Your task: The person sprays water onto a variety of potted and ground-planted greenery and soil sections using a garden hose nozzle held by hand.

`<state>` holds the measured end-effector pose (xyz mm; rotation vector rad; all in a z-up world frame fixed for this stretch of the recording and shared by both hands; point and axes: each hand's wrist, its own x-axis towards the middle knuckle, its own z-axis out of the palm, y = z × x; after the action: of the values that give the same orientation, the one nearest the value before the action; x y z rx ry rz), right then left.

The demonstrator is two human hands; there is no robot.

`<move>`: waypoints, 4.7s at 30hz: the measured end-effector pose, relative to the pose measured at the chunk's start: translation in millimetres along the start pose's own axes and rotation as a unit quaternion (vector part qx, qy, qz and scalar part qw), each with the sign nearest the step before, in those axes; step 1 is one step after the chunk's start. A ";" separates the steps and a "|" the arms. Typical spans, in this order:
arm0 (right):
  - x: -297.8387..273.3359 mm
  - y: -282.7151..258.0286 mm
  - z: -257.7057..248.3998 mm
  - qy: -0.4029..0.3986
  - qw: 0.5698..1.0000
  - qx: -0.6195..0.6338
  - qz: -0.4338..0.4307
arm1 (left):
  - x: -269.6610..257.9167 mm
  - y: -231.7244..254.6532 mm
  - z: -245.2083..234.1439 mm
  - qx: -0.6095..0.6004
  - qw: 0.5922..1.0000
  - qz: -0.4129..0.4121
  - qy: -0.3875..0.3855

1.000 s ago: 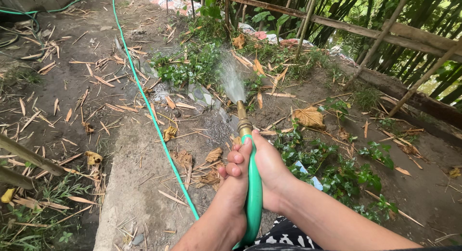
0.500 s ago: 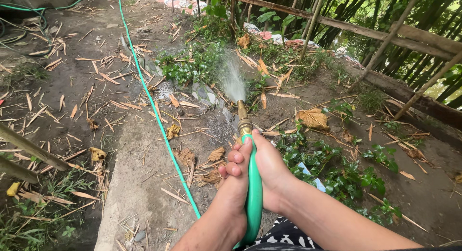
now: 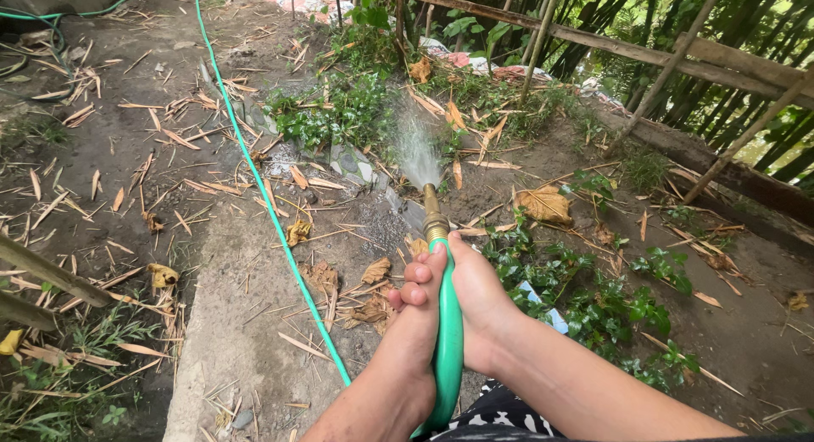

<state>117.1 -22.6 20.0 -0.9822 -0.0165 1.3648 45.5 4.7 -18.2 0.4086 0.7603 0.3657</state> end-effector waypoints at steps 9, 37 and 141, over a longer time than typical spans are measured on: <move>-3.6 -1.2 2.0 0.027 1.000 0.005 -0.010 | 1.9 0.3 -0.1 0.005 0.999 -0.009 -0.044; -46.4 -60.6 -57.4 0.123 0.980 0.043 -0.150 | 15.7 -36.5 89.5 0.113 0.985 -0.097 -0.088; 24.2 -89.6 -46.4 0.025 0.997 -0.012 -0.077 | 62.5 0.0 85.8 0.044 0.997 -0.013 -0.067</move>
<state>220.1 -19.6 31.5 -1.0137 -0.0693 1.2009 149.4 14.3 1.4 0.5011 0.6518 0.2778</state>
